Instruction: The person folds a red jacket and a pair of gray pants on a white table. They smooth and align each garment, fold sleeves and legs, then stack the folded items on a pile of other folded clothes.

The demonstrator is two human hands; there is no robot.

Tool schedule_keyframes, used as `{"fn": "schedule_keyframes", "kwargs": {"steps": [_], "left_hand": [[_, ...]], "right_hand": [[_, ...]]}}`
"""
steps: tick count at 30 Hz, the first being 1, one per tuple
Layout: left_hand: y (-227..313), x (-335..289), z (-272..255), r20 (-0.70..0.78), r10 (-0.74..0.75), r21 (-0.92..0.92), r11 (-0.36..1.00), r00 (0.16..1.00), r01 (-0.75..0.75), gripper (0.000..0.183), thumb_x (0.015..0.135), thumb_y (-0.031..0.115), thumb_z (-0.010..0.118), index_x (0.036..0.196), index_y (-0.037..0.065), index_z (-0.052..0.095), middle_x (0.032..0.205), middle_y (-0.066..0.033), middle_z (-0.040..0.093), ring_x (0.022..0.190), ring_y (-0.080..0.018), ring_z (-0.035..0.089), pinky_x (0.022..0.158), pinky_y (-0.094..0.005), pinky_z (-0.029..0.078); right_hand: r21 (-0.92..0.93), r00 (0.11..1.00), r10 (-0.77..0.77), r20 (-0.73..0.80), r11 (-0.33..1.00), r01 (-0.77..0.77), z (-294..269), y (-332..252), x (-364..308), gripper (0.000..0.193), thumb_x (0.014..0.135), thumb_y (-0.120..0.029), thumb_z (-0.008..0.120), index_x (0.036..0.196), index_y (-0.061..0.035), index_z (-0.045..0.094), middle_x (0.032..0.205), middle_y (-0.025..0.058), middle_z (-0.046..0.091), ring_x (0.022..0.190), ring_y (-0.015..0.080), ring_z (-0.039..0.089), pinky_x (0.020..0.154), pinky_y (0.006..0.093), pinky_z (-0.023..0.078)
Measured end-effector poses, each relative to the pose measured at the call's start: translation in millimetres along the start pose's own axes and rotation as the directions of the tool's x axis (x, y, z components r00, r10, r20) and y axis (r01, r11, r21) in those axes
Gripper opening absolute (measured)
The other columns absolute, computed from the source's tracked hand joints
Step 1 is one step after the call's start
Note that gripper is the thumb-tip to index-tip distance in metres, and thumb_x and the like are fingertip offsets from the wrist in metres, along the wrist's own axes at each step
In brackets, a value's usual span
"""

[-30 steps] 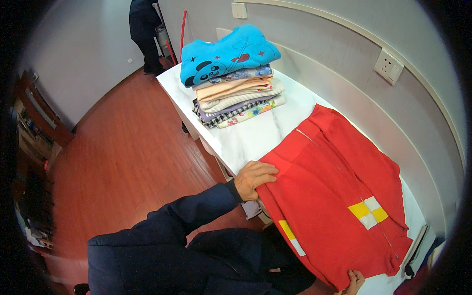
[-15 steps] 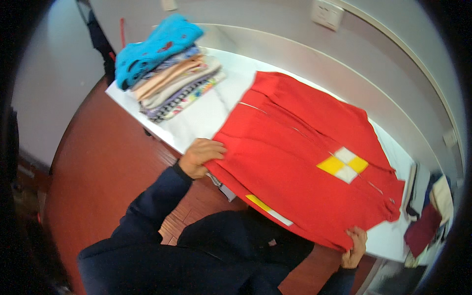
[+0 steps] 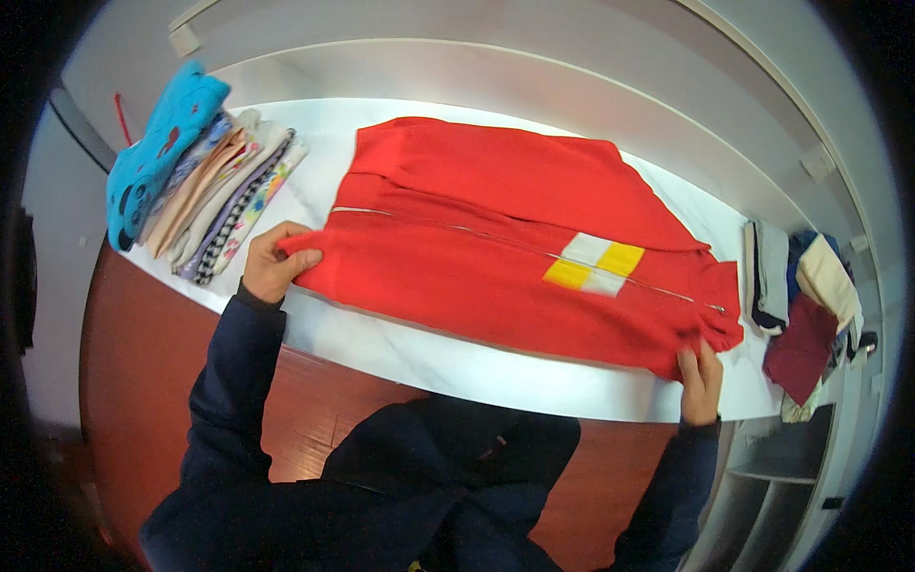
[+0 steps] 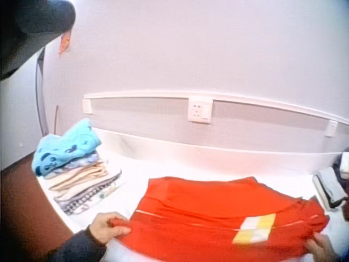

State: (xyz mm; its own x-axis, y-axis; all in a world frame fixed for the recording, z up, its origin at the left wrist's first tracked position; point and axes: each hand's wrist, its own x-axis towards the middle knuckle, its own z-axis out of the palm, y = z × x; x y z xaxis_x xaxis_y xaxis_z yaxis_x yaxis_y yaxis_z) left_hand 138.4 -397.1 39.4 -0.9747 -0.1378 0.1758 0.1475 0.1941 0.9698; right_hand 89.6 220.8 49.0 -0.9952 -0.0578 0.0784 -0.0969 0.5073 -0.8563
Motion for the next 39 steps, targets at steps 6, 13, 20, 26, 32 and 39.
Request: {"fn": "schedule_keyframes", "kwargs": {"steps": [6, 13, 20, 26, 32, 39], "left_hand": [[-41.5, 23.9, 23.4, -0.066, 0.043, 0.184, 0.982, 0.997, -0.030, 0.029, 0.091, 0.004, 0.074, 0.117, -0.004, 0.062, 0.102, -0.0094, 0.072, 0.093, -0.0125, 0.068, 0.082, -0.0266, 0.055], [-58.1, 19.4, 21.2, -0.134, 0.068, 0.080, 0.995, 0.989, -0.057, 0.027, 0.092, 0.002, 0.072, 0.115, -0.005, 0.062, 0.099, -0.0103, 0.072, 0.091, -0.0122, 0.068, 0.080, -0.0257, 0.056], [-49.6, 18.6, 23.3, -0.196, 0.167, 0.582, 0.813, 0.966, -0.022, 0.034, 0.088, 0.007, 0.077, 0.116, -0.005, 0.062, 0.092, -0.0124, 0.071, 0.074, -0.0173, 0.069, 0.068, -0.0280, 0.055], [9.7, 6.1, 43.6, -0.043, 0.690, 0.881, 0.368, 0.722, -0.299, 0.042, 0.082, 0.004, 0.078, 0.121, -0.002, 0.063, 0.109, -0.0182, 0.069, 0.095, -0.0353, 0.066, 0.086, -0.0399, 0.053], [30.4, 1.7, 116.2, 0.443, 0.450, 0.636, 0.452, 0.776, -0.625, 0.048, 0.086, 0.018, 0.075, 0.130, 0.002, 0.062, 0.135, -0.0207, 0.060, 0.130, -0.0395, 0.053, 0.108, -0.0483, 0.042], [-6.7, 21.4, 143.8, 0.569, 0.214, 0.687, 0.406, 0.794, -0.602, 0.050, 0.097, 0.031, 0.059, 0.141, 0.008, 0.057, 0.153, -0.0188, 0.045, 0.145, -0.0391, 0.037, 0.120, -0.0523, 0.026]], "right_hand": [[-0.349, 0.990, -0.068, -0.122, 0.937, 0.021, 47.9, 26.9, 36.3, 0.028, 0.092, -0.019, 0.072, 0.078, 0.0007, 0.058, 0.062, 0.0072, 0.052, 0.058, 0.0133, 0.046, 0.055, 0.0319, 0.040], [-0.197, 0.994, 0.047, -0.098, 0.978, -0.065, 42.3, 19.3, 36.8, 0.029, 0.092, -0.019, 0.073, 0.080, 0.0011, 0.057, 0.066, 0.0064, 0.055, 0.062, 0.0125, 0.049, 0.058, 0.0303, 0.042], [-0.488, 0.984, 0.032, -0.173, 0.865, -0.114, 54.7, -0.2, 37.7, 0.029, 0.088, -0.025, 0.076, 0.081, -0.0005, 0.062, 0.073, 0.0164, 0.067, 0.067, 0.0291, 0.065, 0.063, 0.0364, 0.050], [-0.699, 0.932, -0.278, -0.231, 0.714, 0.040, 58.9, -28.3, 23.9, 0.024, 0.084, -0.017, 0.077, 0.099, -0.0033, 0.064, 0.094, 0.0159, 0.068, 0.088, 0.0335, 0.065, 0.077, 0.0410, 0.052], [-0.625, 0.840, -0.541, 0.036, 0.644, 0.441, 91.0, -36.5, 27.7, 0.028, 0.085, -0.007, 0.071, 0.111, -0.0028, 0.064, 0.113, 0.0167, 0.063, 0.106, 0.0355, 0.058, 0.091, 0.0430, 0.046], [-0.595, 0.879, -0.474, -0.058, 0.723, 0.351, 99.8, -4.8, 46.8, 0.025, 0.086, -0.004, 0.067, 0.111, -0.0040, 0.062, 0.109, 0.0144, 0.061, 0.104, 0.0345, 0.055, 0.092, 0.0414, 0.043]]}}
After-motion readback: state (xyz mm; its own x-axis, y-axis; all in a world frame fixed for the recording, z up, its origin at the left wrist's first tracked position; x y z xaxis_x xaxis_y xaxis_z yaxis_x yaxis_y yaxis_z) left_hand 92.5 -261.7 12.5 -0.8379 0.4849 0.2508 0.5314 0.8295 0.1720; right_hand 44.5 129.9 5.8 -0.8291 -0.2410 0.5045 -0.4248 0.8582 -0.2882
